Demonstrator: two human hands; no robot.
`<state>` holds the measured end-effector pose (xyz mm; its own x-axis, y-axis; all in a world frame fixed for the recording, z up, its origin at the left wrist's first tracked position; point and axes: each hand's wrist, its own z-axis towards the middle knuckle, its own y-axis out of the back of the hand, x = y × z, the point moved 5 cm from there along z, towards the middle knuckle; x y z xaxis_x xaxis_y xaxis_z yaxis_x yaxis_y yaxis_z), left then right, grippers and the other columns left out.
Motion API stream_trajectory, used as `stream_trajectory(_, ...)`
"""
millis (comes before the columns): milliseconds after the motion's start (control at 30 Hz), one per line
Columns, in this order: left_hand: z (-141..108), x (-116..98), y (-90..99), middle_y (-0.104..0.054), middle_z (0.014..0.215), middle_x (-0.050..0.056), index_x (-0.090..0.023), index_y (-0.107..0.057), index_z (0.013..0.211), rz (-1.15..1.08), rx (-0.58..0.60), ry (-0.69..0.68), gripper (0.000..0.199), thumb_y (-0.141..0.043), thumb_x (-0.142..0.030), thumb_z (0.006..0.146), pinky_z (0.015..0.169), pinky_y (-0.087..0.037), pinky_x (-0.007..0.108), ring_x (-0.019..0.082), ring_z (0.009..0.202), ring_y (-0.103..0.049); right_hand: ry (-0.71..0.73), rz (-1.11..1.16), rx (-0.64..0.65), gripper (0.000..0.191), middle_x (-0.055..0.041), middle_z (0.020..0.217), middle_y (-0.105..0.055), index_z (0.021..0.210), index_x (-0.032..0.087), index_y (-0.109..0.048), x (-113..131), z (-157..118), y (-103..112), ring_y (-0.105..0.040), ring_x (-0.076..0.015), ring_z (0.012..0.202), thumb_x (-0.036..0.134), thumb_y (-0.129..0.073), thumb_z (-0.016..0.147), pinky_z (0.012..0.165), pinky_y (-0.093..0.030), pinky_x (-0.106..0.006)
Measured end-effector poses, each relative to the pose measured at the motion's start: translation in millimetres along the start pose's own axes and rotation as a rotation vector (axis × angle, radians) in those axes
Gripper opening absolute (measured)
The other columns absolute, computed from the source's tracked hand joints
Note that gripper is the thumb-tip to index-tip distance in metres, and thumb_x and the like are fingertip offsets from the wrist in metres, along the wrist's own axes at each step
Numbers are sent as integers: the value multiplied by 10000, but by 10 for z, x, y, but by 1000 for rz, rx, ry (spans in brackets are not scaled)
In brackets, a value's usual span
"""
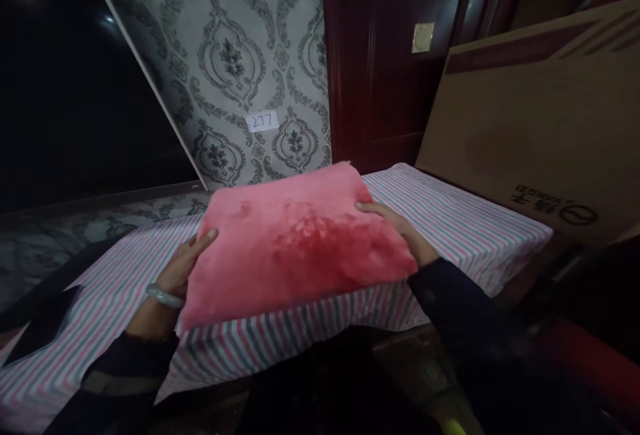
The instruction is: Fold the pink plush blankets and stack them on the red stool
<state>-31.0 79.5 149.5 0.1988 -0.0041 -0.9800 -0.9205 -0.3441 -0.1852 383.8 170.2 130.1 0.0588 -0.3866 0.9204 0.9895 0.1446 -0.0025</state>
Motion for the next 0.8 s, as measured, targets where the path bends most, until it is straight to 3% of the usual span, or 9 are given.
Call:
stream_trajectory(100,-47,335,161,-804,924,133,-120,-691,1122,-26,-100,101,390,-839,-261,790,782,-648,344,280,892,-788,-12,13,155,405,-38,1327,-697,1090,258,-807,-293,240,-268,-551,-275,1346,429,-792,723,1217,-310,-361)
stream_trajectory(233,-107,921,307,-798,937,176,-88,-691,1121,-61,-90,307,381,-832,-226,796,806,-649,359,300,920,-787,-252,70,232,397,-63,1147,-762,915,240,-818,-815,287,-499,-649,-311,1186,484,-873,607,1103,-475,-428)
stream_trajectory(333,-66,1037,382,-794,1003,189,-83,-687,1161,-69,-58,296,420,-830,-226,793,821,-648,360,309,963,-779,-403,102,244,369,-68,985,-780,885,232,-798,-1015,284,-560,-712,-297,1006,487,-868,628,962,-572,-443)
stream_trajectory(433,29,993,412,-779,1095,194,-98,-632,1297,-42,-65,262,586,-849,-207,763,846,-646,383,316,995,-771,-444,52,267,298,-86,930,-773,863,219,-781,-993,360,-583,-728,-300,954,474,-825,715,911,-596,-456)
stream_trajectory(567,48,878,398,-666,1387,158,-259,-373,1567,-1,-196,106,973,-872,-203,733,964,-608,423,308,1162,-714,-339,-1,295,217,-55,1114,-763,896,265,-799,-751,548,-512,-651,-283,1210,421,-816,747,1101,-489,-412)
stream_trajectory(700,-166,878,216,-536,1553,57,-399,-273,1599,-25,-160,-60,1013,-854,-365,770,1092,-527,409,290,1360,-580,-144,-45,333,331,-43,1308,-706,948,269,-818,-526,729,-377,-490,-282,1411,400,-885,652,1223,-339,-385)
stream_trajectory(800,-366,1089,105,-553,1535,67,-408,-224,1608,-77,-130,14,1058,-855,-422,759,1075,-534,417,288,1335,-600,-278,-7,286,405,-82,1286,-718,1006,241,-813,-628,770,-331,-602,-306,1289,438,-889,660,1148,-446,-409)
